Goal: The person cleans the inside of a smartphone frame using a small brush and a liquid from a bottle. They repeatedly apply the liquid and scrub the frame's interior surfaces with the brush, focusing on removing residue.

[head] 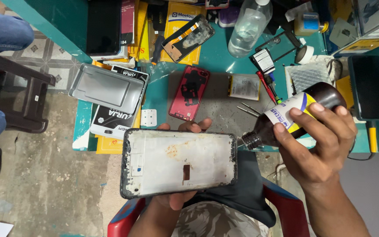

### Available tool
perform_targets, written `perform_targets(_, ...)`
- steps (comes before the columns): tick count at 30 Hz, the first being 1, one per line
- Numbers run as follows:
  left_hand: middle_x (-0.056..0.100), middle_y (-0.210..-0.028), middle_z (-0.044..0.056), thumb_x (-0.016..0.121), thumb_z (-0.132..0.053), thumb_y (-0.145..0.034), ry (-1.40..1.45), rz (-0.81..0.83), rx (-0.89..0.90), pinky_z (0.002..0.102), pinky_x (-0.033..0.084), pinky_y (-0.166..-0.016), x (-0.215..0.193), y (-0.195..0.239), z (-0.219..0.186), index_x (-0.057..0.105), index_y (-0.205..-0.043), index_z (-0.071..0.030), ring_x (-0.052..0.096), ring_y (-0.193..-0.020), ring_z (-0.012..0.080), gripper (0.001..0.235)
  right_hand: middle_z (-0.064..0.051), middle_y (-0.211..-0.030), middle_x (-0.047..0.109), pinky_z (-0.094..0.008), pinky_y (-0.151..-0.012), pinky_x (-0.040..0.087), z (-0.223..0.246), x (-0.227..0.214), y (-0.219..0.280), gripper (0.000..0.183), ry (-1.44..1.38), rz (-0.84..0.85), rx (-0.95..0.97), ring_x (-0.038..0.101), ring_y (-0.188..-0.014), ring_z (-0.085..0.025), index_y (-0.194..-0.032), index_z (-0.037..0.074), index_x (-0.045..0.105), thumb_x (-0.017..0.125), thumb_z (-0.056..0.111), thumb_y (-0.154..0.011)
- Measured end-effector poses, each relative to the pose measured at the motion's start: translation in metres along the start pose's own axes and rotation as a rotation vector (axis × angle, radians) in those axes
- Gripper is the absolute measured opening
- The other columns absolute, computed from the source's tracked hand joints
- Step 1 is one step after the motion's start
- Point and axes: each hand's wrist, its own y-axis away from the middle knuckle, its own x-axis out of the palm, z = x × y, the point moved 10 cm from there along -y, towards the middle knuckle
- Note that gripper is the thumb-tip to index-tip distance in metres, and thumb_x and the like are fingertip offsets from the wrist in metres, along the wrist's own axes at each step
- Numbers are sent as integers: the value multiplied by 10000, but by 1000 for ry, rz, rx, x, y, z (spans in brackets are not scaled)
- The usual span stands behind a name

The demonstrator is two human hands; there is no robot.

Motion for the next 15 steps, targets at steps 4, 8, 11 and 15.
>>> perform_targets(4, 429, -1421, 189, 868, -700, -607, -25, -58, -19, 635, 394, -1241, -4, -2, 2, 215, -1553, -244, 410, -1428, 413, 1237, -59, -1127, 690, -510, -1124, 378, -1, -1, 2, 298, -6, 3, -1, 567, -1184, -315, -990, 229, 764, 884, 59, -777)
perform_targets(8, 385, -1488, 152, 864, -628, -706, 60, -9, -79, 619, 437, -1190, 2, 2, 4, 159, -1578, -269, 380, -1496, 414, 1178, -52, -1124, 686, -512, -1118, 378, -1, -3, 2, 278, 8, 12, 0, 567, -1183, -311, -984, 231, 766, 895, 79, -791)
perform_targets(11, 383, -1516, 139, 858, -605, -748, 107, -7, -64, 598, 422, -1209, 3, 3, 4, 150, -1611, -251, 381, -1498, 399, 1171, -50, -1121, 688, -517, -1111, 382, 0, -2, 2, 275, 18, 16, -13, 571, -1180, -310, -980, 229, 770, 897, 90, -780)
perform_targets(15, 383, -1508, 140, 867, -598, -747, 136, -32, -87, 601, 401, -1214, 2, 3, 8, 147, -1614, -243, 384, -1483, 394, 1181, -50, -1115, 697, -525, -1103, 391, -1, -1, 1, 278, 28, 15, -16, 578, -1178, -313, -975, 226, 778, 893, 73, -775)
